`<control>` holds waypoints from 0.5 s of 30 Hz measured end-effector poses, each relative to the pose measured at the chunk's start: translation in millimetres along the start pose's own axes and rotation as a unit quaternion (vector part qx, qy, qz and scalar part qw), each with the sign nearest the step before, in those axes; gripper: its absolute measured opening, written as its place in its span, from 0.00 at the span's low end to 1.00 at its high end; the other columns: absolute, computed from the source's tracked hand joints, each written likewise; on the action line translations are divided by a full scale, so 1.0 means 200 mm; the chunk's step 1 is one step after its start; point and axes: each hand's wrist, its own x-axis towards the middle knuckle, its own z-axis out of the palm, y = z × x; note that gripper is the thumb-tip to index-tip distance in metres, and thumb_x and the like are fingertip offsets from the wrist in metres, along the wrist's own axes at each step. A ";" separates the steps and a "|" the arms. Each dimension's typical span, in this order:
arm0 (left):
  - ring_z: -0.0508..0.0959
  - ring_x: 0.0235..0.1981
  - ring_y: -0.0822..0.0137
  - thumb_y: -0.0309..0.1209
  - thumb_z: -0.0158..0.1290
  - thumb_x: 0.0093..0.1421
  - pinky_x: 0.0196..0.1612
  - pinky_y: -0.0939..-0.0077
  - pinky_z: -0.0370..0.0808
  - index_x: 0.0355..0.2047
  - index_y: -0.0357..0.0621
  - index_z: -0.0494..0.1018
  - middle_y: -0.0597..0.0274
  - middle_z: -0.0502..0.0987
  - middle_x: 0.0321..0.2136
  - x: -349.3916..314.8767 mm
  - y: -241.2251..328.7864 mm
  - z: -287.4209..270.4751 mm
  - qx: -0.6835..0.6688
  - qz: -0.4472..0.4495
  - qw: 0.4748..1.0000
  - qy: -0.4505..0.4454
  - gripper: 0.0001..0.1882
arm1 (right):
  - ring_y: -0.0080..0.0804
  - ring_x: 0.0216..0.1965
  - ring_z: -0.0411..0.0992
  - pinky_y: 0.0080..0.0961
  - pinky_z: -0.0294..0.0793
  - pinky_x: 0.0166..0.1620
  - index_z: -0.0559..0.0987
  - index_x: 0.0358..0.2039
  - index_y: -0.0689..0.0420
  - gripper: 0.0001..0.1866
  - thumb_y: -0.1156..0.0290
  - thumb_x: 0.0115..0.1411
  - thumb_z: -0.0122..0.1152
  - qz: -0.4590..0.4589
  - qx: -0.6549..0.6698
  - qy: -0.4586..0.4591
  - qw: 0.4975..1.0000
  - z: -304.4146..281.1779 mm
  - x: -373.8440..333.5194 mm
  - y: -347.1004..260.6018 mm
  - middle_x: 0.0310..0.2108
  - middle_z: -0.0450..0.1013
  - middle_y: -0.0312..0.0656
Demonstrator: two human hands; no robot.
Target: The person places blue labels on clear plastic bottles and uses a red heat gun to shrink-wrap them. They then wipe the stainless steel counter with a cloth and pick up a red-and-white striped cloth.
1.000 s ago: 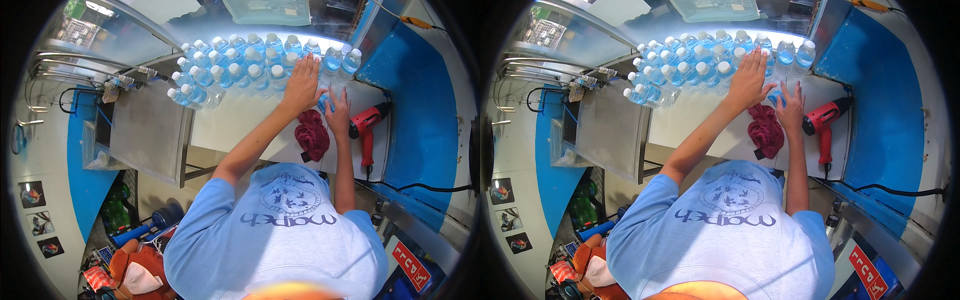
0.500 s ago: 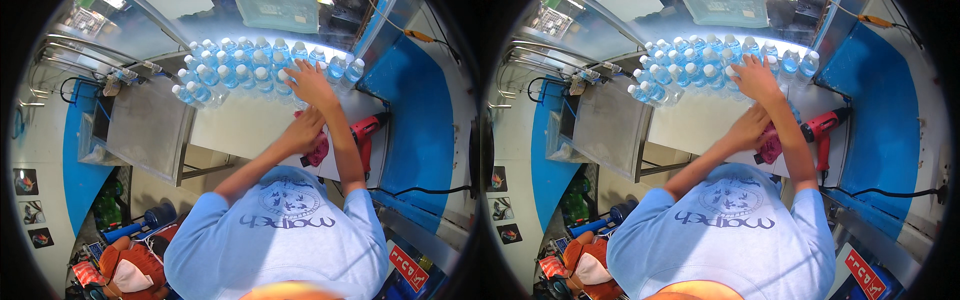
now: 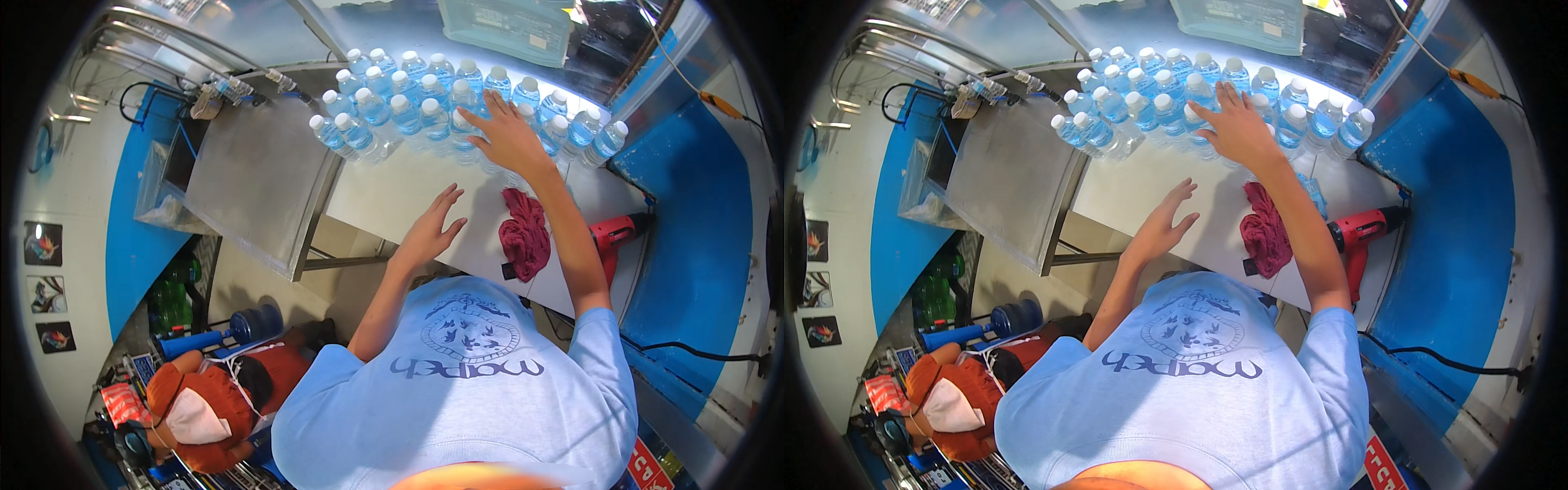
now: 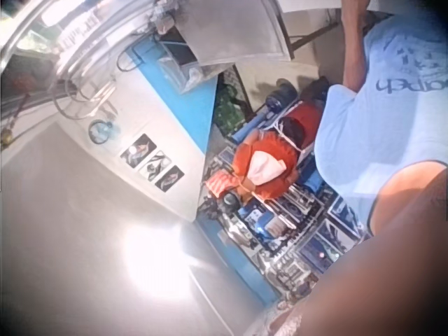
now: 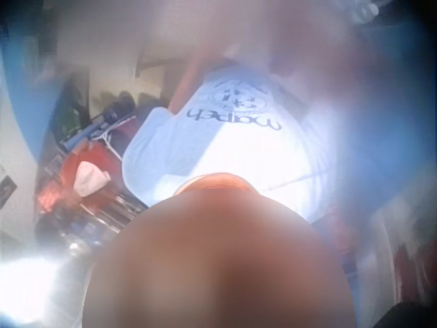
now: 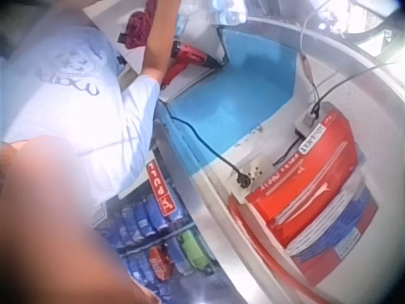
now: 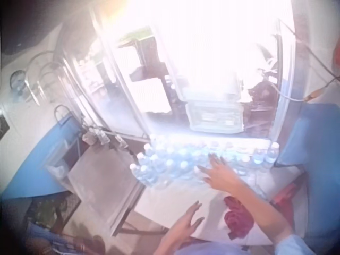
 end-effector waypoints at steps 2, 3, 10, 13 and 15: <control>0.69 0.64 0.49 0.34 0.56 0.68 0.66 0.58 0.67 0.68 0.44 0.61 0.46 0.59 0.71 0.00 0.01 0.02 0.018 0.006 1.000 0.012 0.31 | 0.54 0.74 0.52 0.55 0.51 0.73 0.69 0.68 0.31 0.27 0.51 0.69 0.57 0.009 0.007 -0.034 0.999 -0.02 0.02 0.01 0.72 0.55 0.60; 0.72 0.62 0.52 0.32 0.57 0.67 0.66 0.60 0.68 0.68 0.43 0.62 0.47 0.60 0.71 -0.01 0.01 0.04 0.027 0.009 0.999 0.016 0.31 | 0.55 0.74 0.51 0.55 0.51 0.73 0.70 0.68 0.31 0.27 0.51 0.69 0.57 0.005 0.015 -0.030 0.999 -0.03 0.04 0.01 0.72 0.55 0.60; 0.68 0.65 0.45 0.41 0.54 0.69 0.66 0.56 0.67 0.70 0.44 0.59 0.44 0.59 0.70 -0.12 0.00 0.17 0.027 -0.021 0.997 -0.071 0.33 | 0.59 0.74 0.50 0.54 0.52 0.73 0.67 0.70 0.31 0.28 0.49 0.70 0.54 -0.034 -0.022 -0.031 0.999 0.07 0.24 -0.10 0.72 0.53 0.63; 0.73 0.62 0.50 0.40 0.56 0.69 0.65 0.59 0.69 0.70 0.43 0.59 0.45 0.60 0.70 -0.17 -0.01 0.19 0.048 -0.067 0.994 -0.076 0.34 | 0.60 0.74 0.50 0.54 0.52 0.73 0.65 0.71 0.30 0.29 0.47 0.70 0.53 -0.029 -0.037 -0.045 0.998 0.12 0.25 -0.12 0.72 0.52 0.66; 0.72 0.62 0.48 0.41 0.55 0.69 0.65 0.58 0.68 0.70 0.43 0.59 0.44 0.60 0.70 -0.22 -0.01 0.19 0.045 -0.102 0.992 -0.064 0.34 | 0.59 0.74 0.50 0.54 0.51 0.73 0.64 0.71 0.30 0.30 0.48 0.70 0.54 -0.033 -0.035 -0.054 0.997 0.12 0.25 -0.11 0.72 0.52 0.66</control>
